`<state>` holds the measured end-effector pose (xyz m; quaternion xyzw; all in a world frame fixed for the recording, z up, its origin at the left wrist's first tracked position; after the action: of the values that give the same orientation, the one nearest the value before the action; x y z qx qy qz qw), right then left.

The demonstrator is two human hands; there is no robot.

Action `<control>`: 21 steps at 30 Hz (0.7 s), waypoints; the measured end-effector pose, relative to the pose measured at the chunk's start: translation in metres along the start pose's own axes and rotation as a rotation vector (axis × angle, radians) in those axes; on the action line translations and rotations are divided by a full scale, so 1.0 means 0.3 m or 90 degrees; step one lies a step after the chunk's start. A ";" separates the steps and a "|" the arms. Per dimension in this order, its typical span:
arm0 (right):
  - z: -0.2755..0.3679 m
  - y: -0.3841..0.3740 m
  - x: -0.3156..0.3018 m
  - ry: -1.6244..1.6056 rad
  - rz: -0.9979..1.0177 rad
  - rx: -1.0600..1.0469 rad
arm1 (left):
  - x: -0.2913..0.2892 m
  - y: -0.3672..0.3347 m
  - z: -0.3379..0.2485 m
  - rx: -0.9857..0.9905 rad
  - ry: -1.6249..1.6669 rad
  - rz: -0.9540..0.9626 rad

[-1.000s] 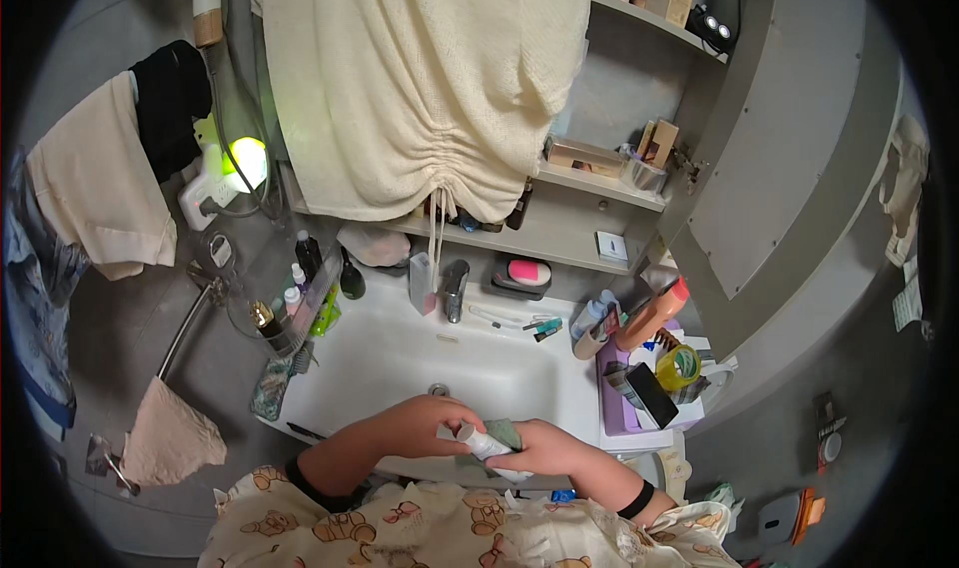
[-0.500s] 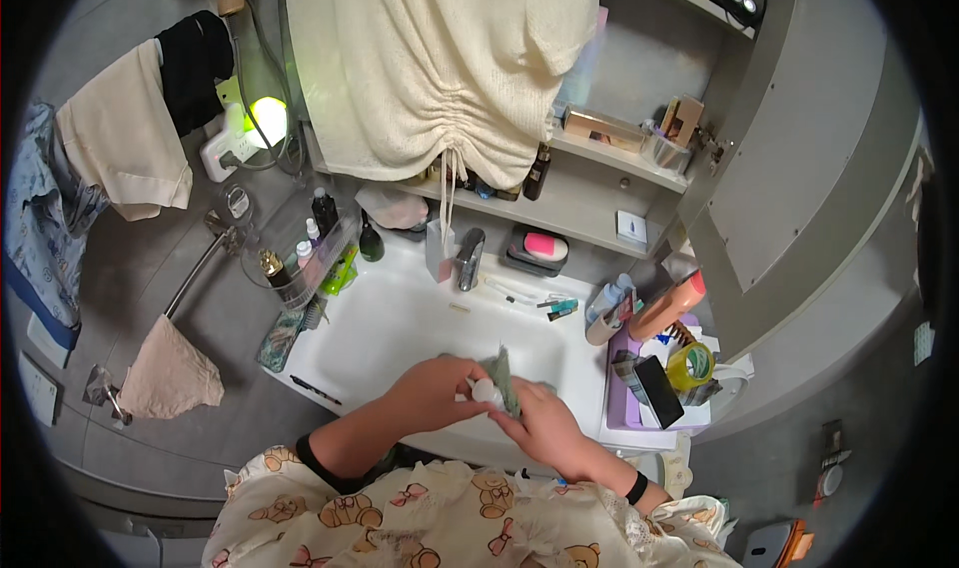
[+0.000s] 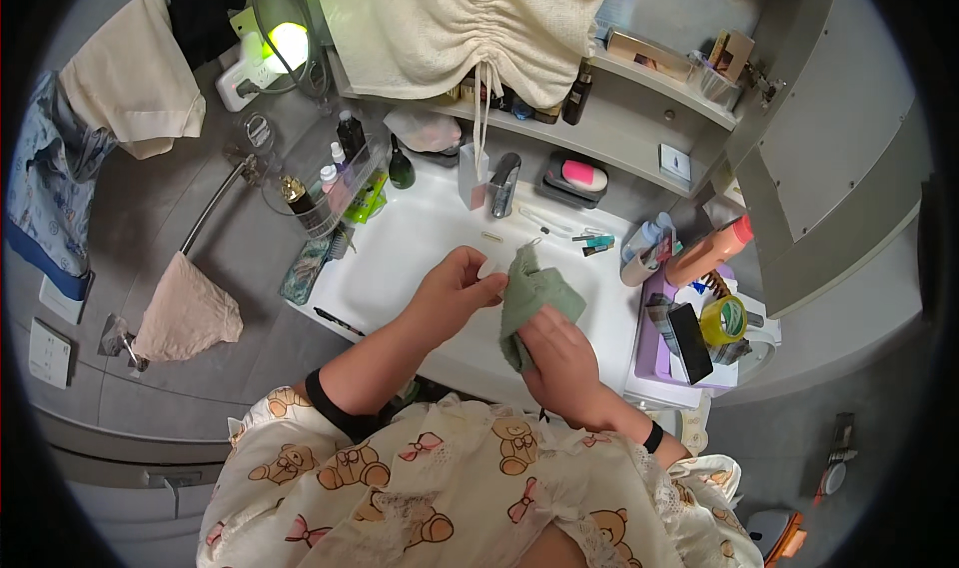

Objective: The person wipes a tube with a cloth and then uses a small tool to scrape the surface of the tube.

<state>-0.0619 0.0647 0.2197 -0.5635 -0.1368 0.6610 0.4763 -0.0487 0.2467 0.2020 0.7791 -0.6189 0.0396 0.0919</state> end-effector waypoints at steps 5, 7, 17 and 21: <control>0.018 -0.073 0.001 0.078 0.088 0.017 | -0.028 0.007 -0.052 0.019 0.063 0.042; 0.022 -0.098 0.005 0.100 0.097 0.036 | -0.048 0.000 -0.053 0.037 0.084 0.067; 0.025 -0.171 0.060 -0.101 0.142 0.308 | -0.105 0.012 -0.099 0.156 0.018 0.127; 0.050 -0.185 0.104 -0.044 0.065 0.245 | -0.139 -0.004 -0.121 0.108 0.081 0.099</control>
<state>-0.0458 0.1227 0.2451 -0.4452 0.0044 0.7172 0.5361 -0.0552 0.2939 0.2301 0.7298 -0.6645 0.1483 0.0617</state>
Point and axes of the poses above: each hand's wrist, its own y-axis away from the middle knuckle, its own x-axis out of the palm, z = x × y, the point moved 2 cm from there along -y, towards the middle knuckle, and after that the axes turned 12 degrees about -z, right-handed, at the moved point
